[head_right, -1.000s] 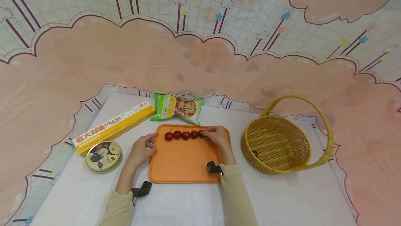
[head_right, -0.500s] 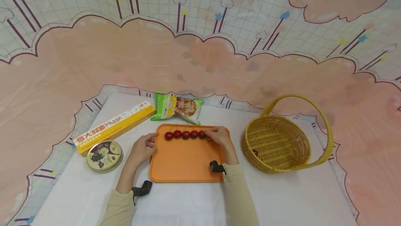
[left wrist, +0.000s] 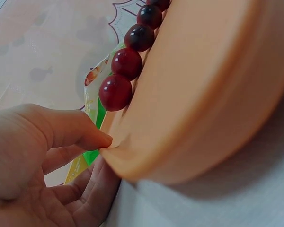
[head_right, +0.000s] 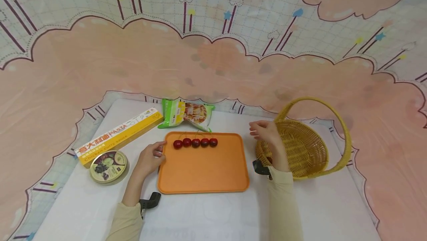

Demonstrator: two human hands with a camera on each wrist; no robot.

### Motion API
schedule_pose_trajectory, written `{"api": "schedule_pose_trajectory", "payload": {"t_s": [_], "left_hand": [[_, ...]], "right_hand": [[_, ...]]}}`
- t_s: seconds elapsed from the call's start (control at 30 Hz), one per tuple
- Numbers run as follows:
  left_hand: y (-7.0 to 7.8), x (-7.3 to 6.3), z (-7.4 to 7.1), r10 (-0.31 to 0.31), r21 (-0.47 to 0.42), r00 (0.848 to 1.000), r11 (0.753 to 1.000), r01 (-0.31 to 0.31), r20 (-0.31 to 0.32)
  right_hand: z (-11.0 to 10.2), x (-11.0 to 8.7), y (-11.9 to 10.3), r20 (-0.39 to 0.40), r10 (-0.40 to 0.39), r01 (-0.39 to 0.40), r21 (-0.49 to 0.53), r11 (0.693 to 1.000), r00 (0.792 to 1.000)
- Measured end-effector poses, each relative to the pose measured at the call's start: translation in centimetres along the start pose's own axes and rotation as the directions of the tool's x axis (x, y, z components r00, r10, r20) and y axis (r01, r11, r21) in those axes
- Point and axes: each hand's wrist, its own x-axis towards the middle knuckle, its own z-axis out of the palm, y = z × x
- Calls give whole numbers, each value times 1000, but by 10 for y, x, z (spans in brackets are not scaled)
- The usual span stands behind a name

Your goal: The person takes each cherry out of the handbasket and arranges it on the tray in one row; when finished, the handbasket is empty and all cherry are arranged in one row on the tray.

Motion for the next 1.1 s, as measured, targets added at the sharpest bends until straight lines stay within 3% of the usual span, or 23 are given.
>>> {"api": "schedule_pose_trajectory", "payload": {"t_s": [0.17,0.37,0.47,0.67,0.8,1.1], "left_hand": [[0,0,0,-18,13,1000,1000,18,11],[-1,1,-2,-27,20,1000,999,27,14],[-2,1,-1,-18,22,1000,1000,17,9],[1,0,2,-32,17,999,999,31,15],[1,-1,1,-28,10,1000,1000,27,12],[-1,-1,1,-13,1,1000,1000,13,6]], "right_hand": [[-55,-18,16,22,38,-37,-23,999,999],[-85,-19,48,184,125,-100,-141,985,975],[-88,-18,59,273,158,-111,-182,977,949],[-85,-15,65,376,240,-172,-204,964,895],[-83,-13,69,401,266,-189,-222,957,877],[-74,-11,65,432,278,-156,-297,942,858]]}}
